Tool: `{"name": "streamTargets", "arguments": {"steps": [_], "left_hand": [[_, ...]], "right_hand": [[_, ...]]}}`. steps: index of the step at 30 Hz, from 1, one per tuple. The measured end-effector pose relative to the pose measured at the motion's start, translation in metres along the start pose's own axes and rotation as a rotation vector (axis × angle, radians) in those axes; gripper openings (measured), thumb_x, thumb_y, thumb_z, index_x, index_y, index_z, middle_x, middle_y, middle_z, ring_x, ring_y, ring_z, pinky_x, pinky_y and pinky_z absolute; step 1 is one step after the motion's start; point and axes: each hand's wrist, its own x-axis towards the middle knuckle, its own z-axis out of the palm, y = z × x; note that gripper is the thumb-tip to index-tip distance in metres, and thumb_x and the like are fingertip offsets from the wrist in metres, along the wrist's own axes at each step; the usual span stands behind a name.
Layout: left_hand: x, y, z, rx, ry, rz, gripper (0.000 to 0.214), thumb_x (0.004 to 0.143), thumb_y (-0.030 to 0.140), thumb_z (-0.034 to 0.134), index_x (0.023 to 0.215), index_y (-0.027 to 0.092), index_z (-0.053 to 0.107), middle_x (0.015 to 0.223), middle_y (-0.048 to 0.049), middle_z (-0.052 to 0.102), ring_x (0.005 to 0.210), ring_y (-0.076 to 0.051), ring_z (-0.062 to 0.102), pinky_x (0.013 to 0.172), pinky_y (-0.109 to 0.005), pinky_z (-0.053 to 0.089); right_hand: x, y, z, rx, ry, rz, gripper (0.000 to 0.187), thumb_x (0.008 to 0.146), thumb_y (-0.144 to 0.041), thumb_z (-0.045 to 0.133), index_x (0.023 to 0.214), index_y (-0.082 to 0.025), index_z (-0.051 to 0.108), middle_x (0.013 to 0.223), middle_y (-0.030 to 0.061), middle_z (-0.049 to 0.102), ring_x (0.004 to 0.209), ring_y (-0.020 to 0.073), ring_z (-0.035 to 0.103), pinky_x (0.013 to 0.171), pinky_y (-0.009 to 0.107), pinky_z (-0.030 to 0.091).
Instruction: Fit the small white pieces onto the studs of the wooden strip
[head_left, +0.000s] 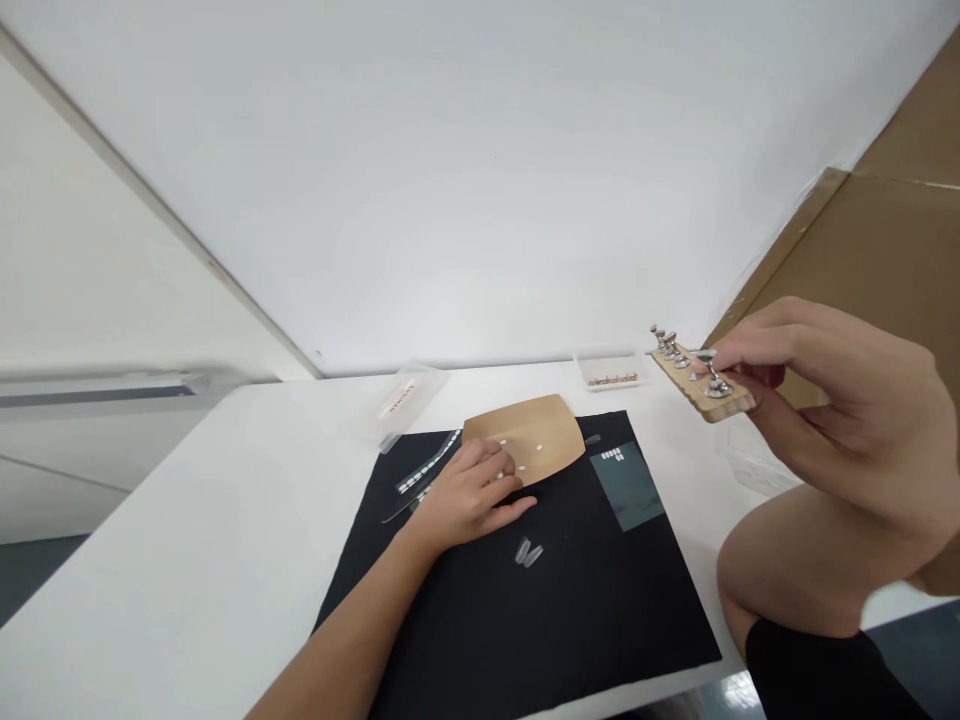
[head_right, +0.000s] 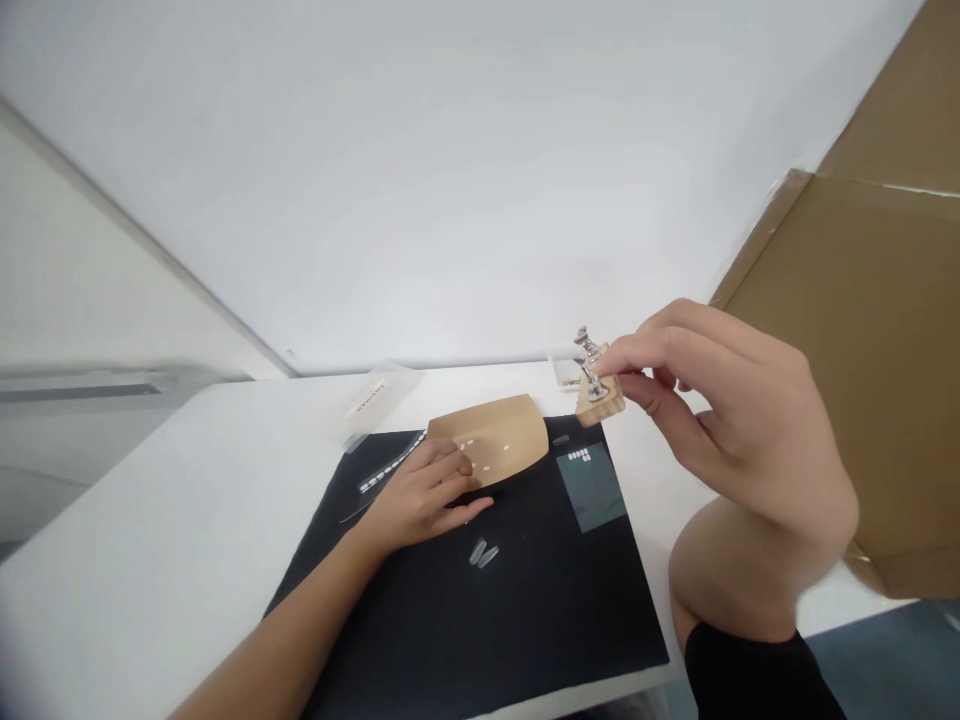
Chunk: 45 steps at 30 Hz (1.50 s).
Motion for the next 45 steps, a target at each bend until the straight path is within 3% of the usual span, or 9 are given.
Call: {"name": "streamTargets", "arguments": {"steps": [4, 15, 19, 23, 29, 35, 39, 45], "left_hand": [[0.003, 0.005, -0.002, 0.023, 0.027, 0.03, 0.005, 0.097, 0.022, 0.073, 0.093, 0.023, 0.069, 0.092, -0.005, 0.074, 0.093, -0.024, 0.07, 0.089, -0.042, 0.055], [0.011, 0.016, -0.001, -0.018, 0.112, 0.088, 0.015, 0.092, 0.014, 0.072, 0.081, 0.02, 0.063, 0.078, -0.0036, 0.066, 0.088, -0.023, 0.063, 0.084, -0.038, 0.056], [0.013, 0.018, -0.002, -0.038, 0.105, 0.099, 0.015, 0.092, 0.014, 0.072, 0.081, 0.02, 0.064, 0.077, -0.0038, 0.065, 0.088, -0.023, 0.063, 0.083, -0.037, 0.057], [0.014, 0.02, -0.002, -0.067, 0.072, 0.114, 0.015, 0.093, 0.014, 0.071, 0.08, 0.02, 0.065, 0.074, -0.0042, 0.063, 0.083, -0.022, 0.061, 0.078, -0.036, 0.057], [0.013, 0.021, 0.001, -0.055, 0.05, 0.121, 0.018, 0.095, 0.017, 0.069, 0.077, 0.019, 0.064, 0.072, -0.0039, 0.062, 0.083, -0.022, 0.06, 0.078, -0.037, 0.056], [0.011, 0.018, 0.002, -0.05, 0.075, 0.086, 0.017, 0.094, 0.015, 0.07, 0.078, 0.02, 0.063, 0.073, -0.0033, 0.063, 0.082, -0.022, 0.06, 0.075, -0.036, 0.055], [0.011, 0.017, 0.002, -0.036, 0.077, 0.075, 0.017, 0.094, 0.015, 0.07, 0.079, 0.02, 0.063, 0.072, -0.0026, 0.062, 0.083, -0.022, 0.06, 0.077, -0.037, 0.055], [0.012, 0.017, 0.0, -0.025, 0.076, 0.074, 0.018, 0.094, 0.015, 0.07, 0.078, 0.021, 0.062, 0.072, -0.0022, 0.061, 0.082, -0.022, 0.059, 0.077, -0.036, 0.053]], "right_hand": [[-0.001, -0.003, -0.004, -0.005, -0.027, -0.017, 0.02, 0.105, -0.016, 0.06, 0.111, -0.033, 0.07, 0.094, -0.0018, 0.073, 0.076, 0.0151, 0.068, 0.062, 0.032, 0.051], [-0.01, -0.025, -0.005, 0.054, -0.24, 0.027, 0.014, 0.109, -0.019, 0.058, 0.109, -0.023, 0.072, 0.099, 0.0026, 0.074, 0.082, 0.0147, 0.068, 0.073, 0.028, 0.051], [-0.014, -0.028, 0.019, 0.053, -0.377, -0.019, 0.019, 0.11, -0.02, 0.054, 0.11, -0.023, 0.072, 0.099, 0.0026, 0.074, 0.082, 0.0155, 0.068, 0.072, 0.028, 0.047], [-0.029, -0.024, 0.064, 0.049, -0.589, -0.083, 0.017, 0.11, -0.024, 0.055, 0.107, -0.022, 0.072, 0.095, 0.0022, 0.071, 0.079, 0.0159, 0.063, 0.067, 0.029, 0.037], [-0.076, -0.011, 0.122, -0.002, -0.641, -0.163, 0.019, 0.102, -0.007, 0.053, 0.108, -0.019, 0.066, 0.094, 0.0025, 0.066, 0.076, 0.0161, 0.054, 0.065, 0.031, 0.027], [-0.1, -0.012, 0.132, -0.083, -0.745, -0.151, 0.019, 0.097, -0.003, 0.054, 0.102, -0.019, 0.063, 0.091, 0.0034, 0.064, 0.072, 0.0177, 0.049, 0.064, 0.034, 0.022], [-0.103, -0.021, 0.136, -0.12, -0.876, -0.157, 0.015, 0.093, -0.003, 0.057, 0.096, -0.018, 0.06, 0.091, 0.0054, 0.064, 0.072, 0.0188, 0.052, 0.061, 0.035, 0.018], [-0.111, -0.031, 0.146, -0.116, -0.949, -0.126, 0.016, 0.094, -0.002, 0.056, 0.095, -0.018, 0.058, 0.095, 0.0065, 0.066, 0.073, 0.0191, 0.057, 0.059, 0.035, 0.018]]}}
